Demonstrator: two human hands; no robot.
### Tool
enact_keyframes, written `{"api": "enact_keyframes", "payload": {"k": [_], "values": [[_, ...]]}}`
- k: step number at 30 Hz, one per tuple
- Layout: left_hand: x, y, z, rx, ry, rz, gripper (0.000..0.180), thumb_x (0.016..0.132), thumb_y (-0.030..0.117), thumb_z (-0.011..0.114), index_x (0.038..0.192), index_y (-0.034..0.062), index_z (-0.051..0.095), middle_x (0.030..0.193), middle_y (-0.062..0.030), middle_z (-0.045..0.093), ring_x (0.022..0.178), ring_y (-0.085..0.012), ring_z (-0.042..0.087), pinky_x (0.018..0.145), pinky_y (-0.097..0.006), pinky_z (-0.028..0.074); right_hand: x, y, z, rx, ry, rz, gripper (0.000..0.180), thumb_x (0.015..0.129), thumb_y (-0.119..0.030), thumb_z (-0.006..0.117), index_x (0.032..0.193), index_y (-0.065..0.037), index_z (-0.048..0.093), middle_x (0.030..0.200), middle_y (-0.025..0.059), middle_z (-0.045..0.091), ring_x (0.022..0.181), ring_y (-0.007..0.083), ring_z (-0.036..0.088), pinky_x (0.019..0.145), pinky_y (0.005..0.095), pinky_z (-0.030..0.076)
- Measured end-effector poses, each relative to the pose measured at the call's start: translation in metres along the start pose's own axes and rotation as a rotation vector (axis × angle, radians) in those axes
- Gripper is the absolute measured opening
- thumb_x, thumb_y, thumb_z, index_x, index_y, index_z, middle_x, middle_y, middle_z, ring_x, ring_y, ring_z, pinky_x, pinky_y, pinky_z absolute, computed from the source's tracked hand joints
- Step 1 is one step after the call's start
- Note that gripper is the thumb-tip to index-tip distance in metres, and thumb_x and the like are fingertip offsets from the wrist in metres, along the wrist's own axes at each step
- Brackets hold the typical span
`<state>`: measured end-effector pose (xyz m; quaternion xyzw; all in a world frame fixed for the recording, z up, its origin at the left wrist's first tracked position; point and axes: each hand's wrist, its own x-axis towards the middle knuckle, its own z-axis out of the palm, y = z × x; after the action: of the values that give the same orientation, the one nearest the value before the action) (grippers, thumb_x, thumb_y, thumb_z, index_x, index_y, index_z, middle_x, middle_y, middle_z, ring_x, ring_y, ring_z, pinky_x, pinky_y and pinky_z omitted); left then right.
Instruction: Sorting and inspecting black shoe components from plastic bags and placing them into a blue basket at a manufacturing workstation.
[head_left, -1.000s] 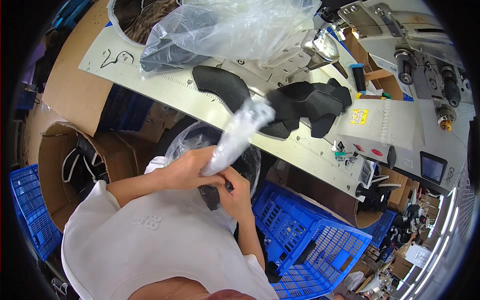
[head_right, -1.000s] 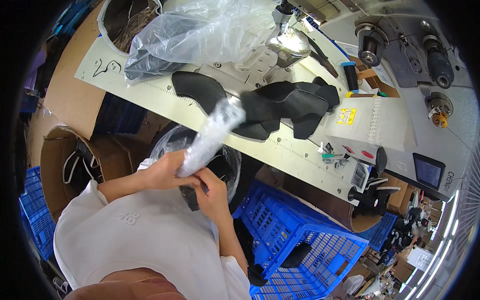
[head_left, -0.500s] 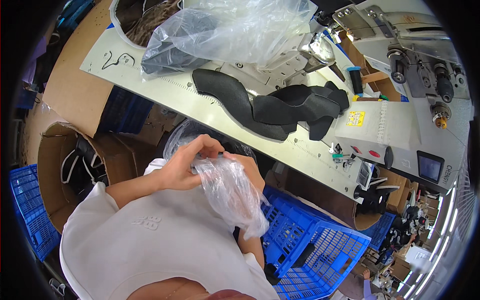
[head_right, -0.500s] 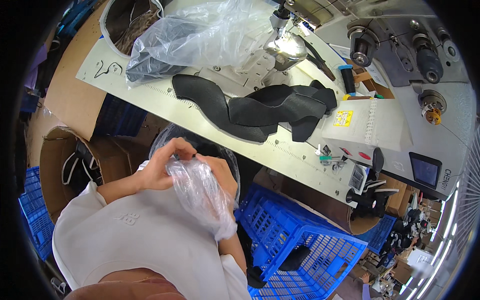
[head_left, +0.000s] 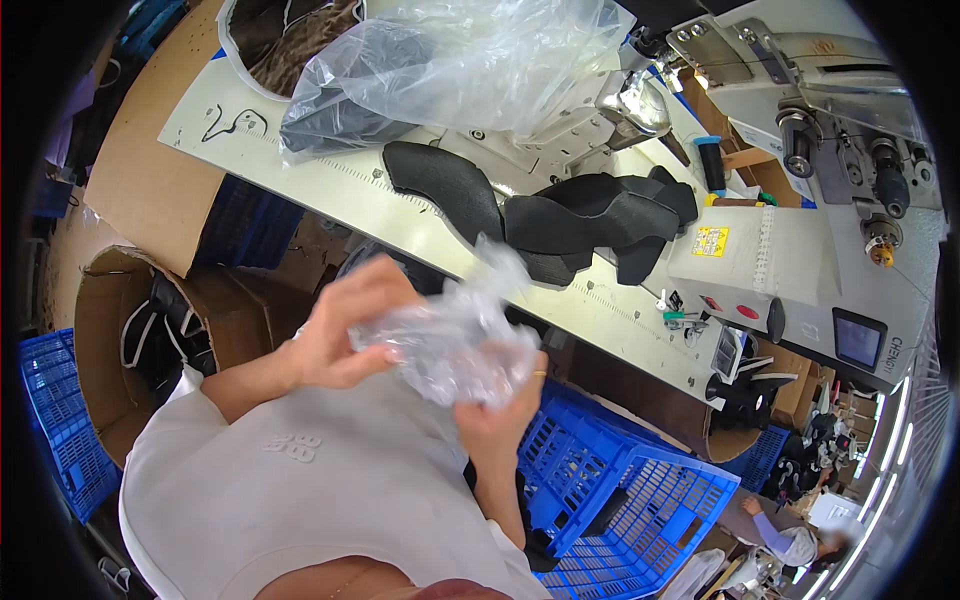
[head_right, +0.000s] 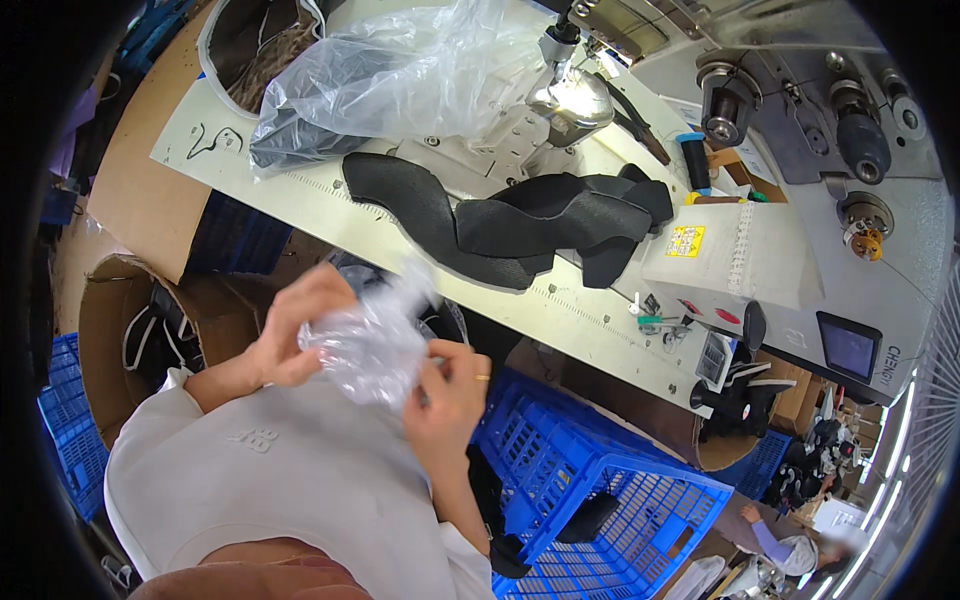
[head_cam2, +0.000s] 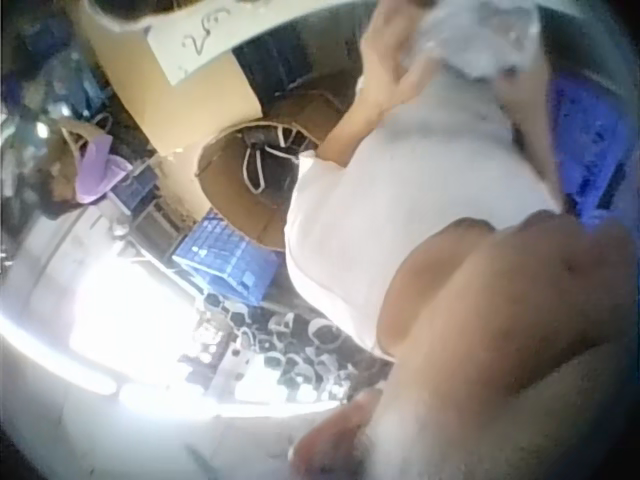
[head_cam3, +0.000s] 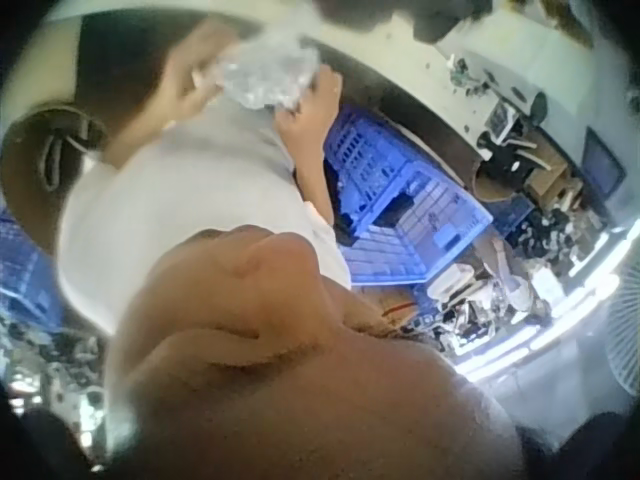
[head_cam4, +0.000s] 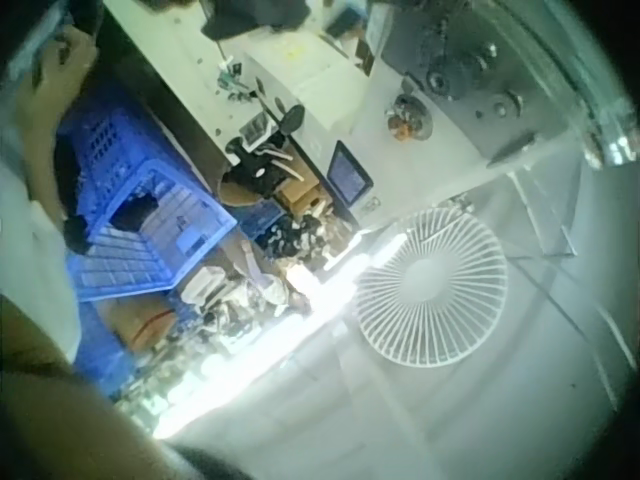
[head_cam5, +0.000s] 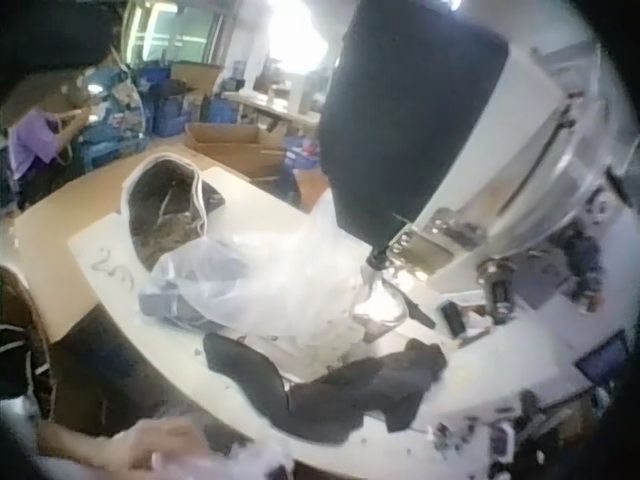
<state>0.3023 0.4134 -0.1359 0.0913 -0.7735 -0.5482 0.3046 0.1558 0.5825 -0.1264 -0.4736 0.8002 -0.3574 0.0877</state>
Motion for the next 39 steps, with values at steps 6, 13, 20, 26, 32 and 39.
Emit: {"api": "enact_keyframes", "payload": {"k": [6,13,20,26,32,39], "values": [[-0.004,-0.001,0.028,0.137,-0.139,-0.108,0.029,0.077,-0.008,0.067,0.101,0.0085,0.070,0.107,-0.0077,0.058,0.084,-0.0208,0.061,0.068,-0.031,0.051,-0.016,0.010,0.009,1.593,-0.362,0.655,0.051,0.088,-0.017,0.069,0.133,-0.001,0.051,0.132,0.0146,0.056,0.119,0.0274,0.057,0.098,0.0422,0.048],[-0.010,-0.022,0.018,-0.120,-0.092,-0.210,0.024,0.068,-0.011,0.074,0.076,0.0050,0.058,0.108,-0.0099,0.060,0.098,-0.0205,0.060,0.083,-0.032,0.051,-0.042,0.059,0.027,1.472,-0.226,0.615,0.045,0.094,-0.022,0.064,0.131,-0.002,0.050,0.128,0.0120,0.059,0.113,0.0253,0.060,0.098,0.0424,0.048],[-0.031,-0.036,-0.032,0.217,-0.103,-0.270,0.030,0.063,0.000,0.082,0.079,0.0051,0.057,0.109,-0.0127,0.061,0.099,-0.0280,0.060,0.085,-0.038,0.050,-0.032,0.063,0.015,1.962,-0.084,0.510,0.012,0.100,-0.015,0.055,0.108,-0.007,0.054,0.102,0.0031,0.065,0.095,0.0143,0.064,0.086,0.0335,0.052],[-0.002,0.019,0.003,0.332,-0.188,0.442,0.053,0.073,0.027,0.079,0.117,0.0078,0.056,0.110,-0.0129,0.062,0.093,-0.0312,0.061,0.077,-0.040,0.052,0.000,-0.002,0.002,1.050,0.006,0.669,0.025,0.088,-0.004,0.070,0.109,-0.005,0.056,0.089,-0.0015,0.059,0.076,0.0046,0.054,0.068,0.0207,0.046],[-0.022,-0.017,0.018,0.556,-0.793,-0.069,0.040,0.091,0.041,0.061,0.113,0.0076,0.062,0.097,-0.0166,0.066,0.081,-0.0318,0.067,0.069,-0.040,0.053,-0.010,0.007,-0.003,0.823,0.191,0.619,0.018,0.086,0.000,0.068,0.102,-0.002,0.062,0.078,-0.0008,0.063,0.060,0.0013,0.049,0.054,0.0161,0.038],[-0.007,-0.029,-0.016,0.696,-0.555,-0.274,0.030,0.093,0.030,0.059,0.108,0.0040,0.064,0.089,-0.0161,0.066,0.084,-0.0331,0.065,0.073,-0.040,0.052,-0.004,0.002,0.010,0.566,0.094,0.427,0.008,0.092,-0.005,0.062,0.098,-0.001,0.066,0.064,-0.0083,0.047,0.054,-0.0024,0.034,0.048,0.0183,0.021]]}}
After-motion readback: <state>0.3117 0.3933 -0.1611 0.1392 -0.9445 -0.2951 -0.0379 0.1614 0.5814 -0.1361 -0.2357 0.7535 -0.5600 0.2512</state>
